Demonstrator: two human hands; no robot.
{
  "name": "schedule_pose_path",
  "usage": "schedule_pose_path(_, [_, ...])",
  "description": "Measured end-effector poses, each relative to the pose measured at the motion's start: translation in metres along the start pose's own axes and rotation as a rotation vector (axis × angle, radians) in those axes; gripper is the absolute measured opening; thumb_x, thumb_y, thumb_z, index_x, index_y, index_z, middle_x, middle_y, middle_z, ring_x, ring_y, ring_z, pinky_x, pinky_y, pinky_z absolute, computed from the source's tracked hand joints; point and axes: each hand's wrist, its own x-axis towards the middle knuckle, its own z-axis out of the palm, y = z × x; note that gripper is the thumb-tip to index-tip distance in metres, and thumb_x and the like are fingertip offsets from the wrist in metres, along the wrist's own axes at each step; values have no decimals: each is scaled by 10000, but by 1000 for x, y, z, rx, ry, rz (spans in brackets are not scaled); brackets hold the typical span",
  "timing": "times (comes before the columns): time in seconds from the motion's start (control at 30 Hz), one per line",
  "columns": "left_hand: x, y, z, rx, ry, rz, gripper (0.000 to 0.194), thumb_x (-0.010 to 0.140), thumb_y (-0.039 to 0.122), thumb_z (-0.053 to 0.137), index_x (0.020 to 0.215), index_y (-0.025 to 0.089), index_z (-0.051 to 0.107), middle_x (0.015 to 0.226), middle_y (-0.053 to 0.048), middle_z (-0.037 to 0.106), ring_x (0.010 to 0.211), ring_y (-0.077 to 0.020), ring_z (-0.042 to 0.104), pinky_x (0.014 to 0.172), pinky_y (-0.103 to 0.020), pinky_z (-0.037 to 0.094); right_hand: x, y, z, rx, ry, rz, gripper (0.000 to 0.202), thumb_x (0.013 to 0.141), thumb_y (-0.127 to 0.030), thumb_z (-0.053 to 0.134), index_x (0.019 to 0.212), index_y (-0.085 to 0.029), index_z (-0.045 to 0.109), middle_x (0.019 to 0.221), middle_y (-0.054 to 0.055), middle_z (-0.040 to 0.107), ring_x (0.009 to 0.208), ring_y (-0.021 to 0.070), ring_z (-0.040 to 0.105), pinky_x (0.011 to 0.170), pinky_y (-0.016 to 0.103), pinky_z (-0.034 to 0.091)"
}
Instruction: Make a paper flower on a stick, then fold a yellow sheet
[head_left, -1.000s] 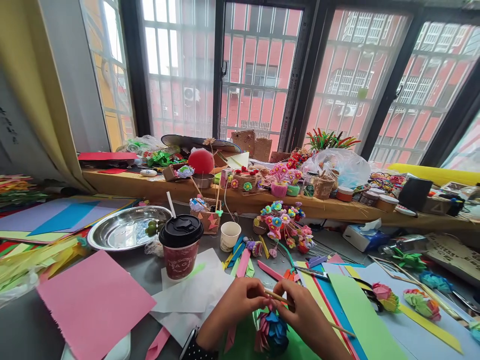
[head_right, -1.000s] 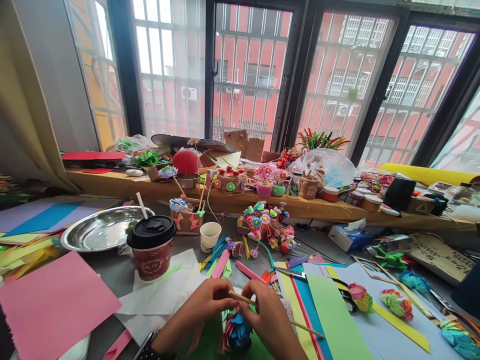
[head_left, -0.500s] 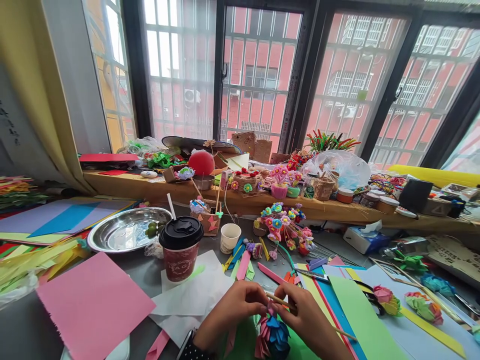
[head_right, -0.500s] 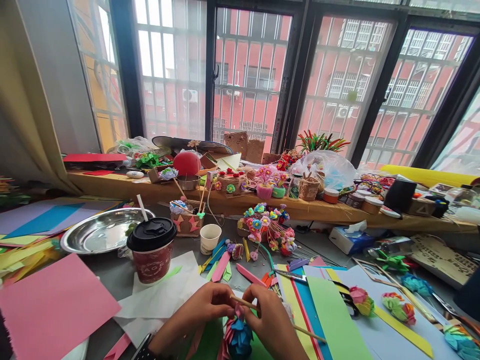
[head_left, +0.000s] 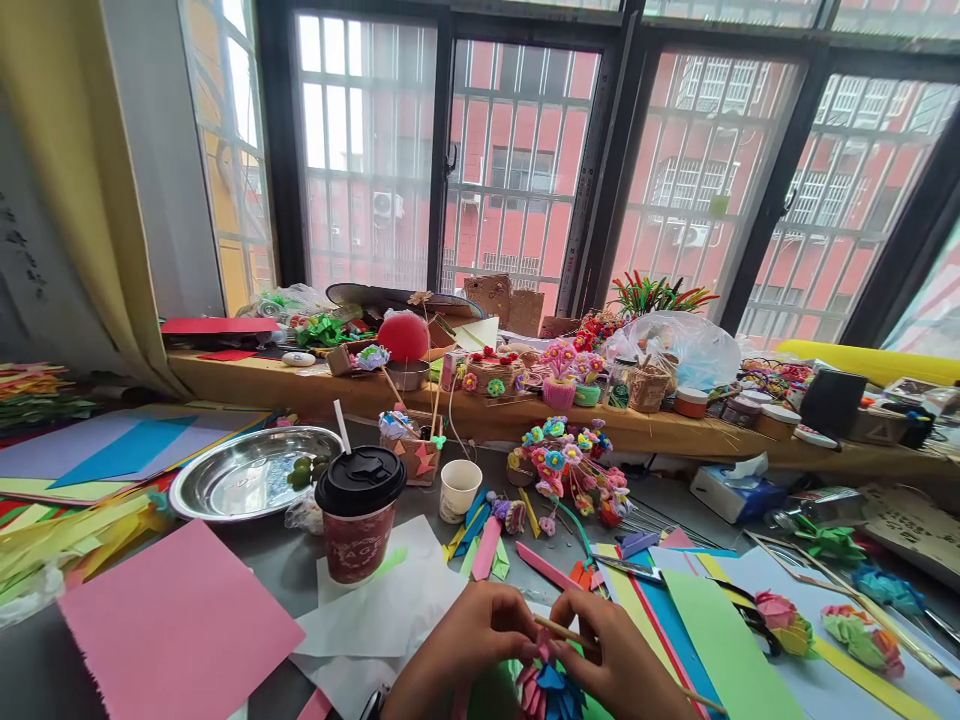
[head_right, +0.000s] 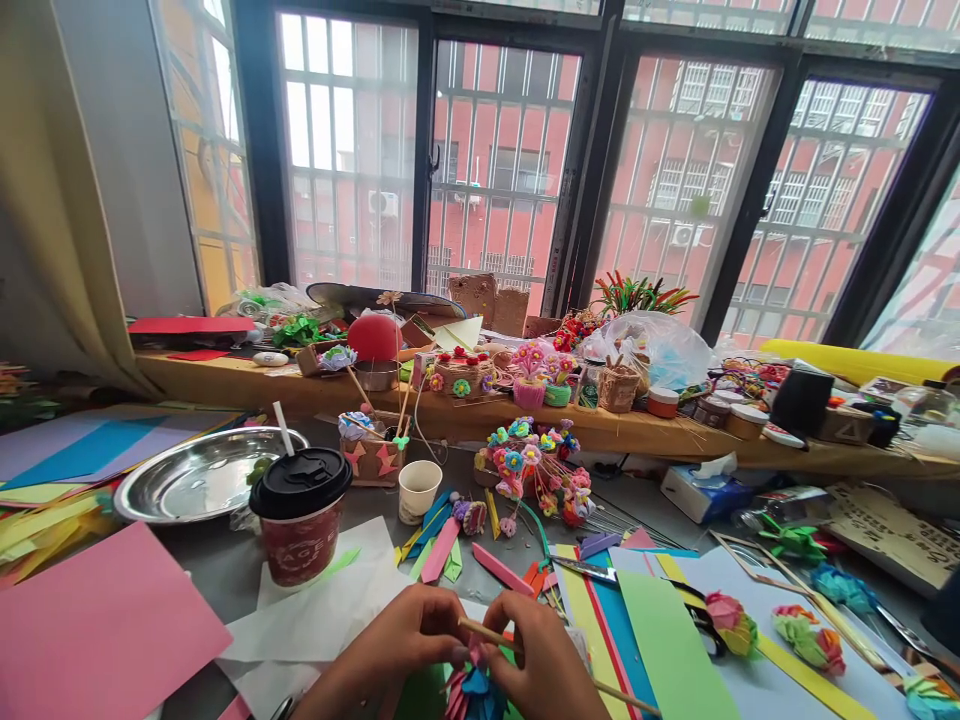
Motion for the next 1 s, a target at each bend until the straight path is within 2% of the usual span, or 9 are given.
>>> schedule_pose_path(0.27, [1, 0, 1, 42, 45, -37, 96, 470, 131, 621, 556, 114, 580, 536, 31, 562, 535, -116, 514, 558, -222, 375, 7, 11, 6, -38, -23, -29, 35, 680, -197, 524, 700, -168, 531, 681, 13, 595, 546, 100, 460, 492, 180, 308])
schedule_pose_path(0.4, [2, -3, 2, 56, 85, -40, 90, 467, 121, 613, 551, 115, 581, 517, 32, 556, 534, -118, 505, 546, -219, 357, 9, 14, 10, -41, -5, -29, 28, 669, -169, 526, 695, -164, 533, 684, 17, 600, 539, 100, 462, 475, 178, 301])
schedule_pose_path(0.57, [5, -10, 2, 14, 74, -13, 103, 470, 118, 621, 564, 114, 580, 548, 14, 582, 559, -137, 524, 552, -228, 366, 9, 14, 9, -34, -14, -30, 30, 663, -152, 528, 689, -165, 535, 675, 16, 601, 540, 103, 468, 466, 179, 295])
schedule_pose_path(0.7, [6, -13, 1, 69, 91, 12, 97, 485, 109, 616, 578, 116, 590, 579, 7, 594, 580, -132, 509, 547, -219, 351, 8, 15, 9, -38, 6, -24, 23, 666, -167, 533, 689, -172, 534, 661, 8, 598, 551, 108, 478, 477, 179, 302])
schedule_pose_path(1.0, [6, -18, -2, -51, -28, 40, 158, 495, 147, 666, 625, 116, 582, 658, -18, 629, 657, -157, 558, 640, -250, 387, 9, 15, 8, -24, -27, -14, 16, 676, -178, 522, 679, -166, 532, 665, 8, 601, 534, 93, 462, 487, 170, 308])
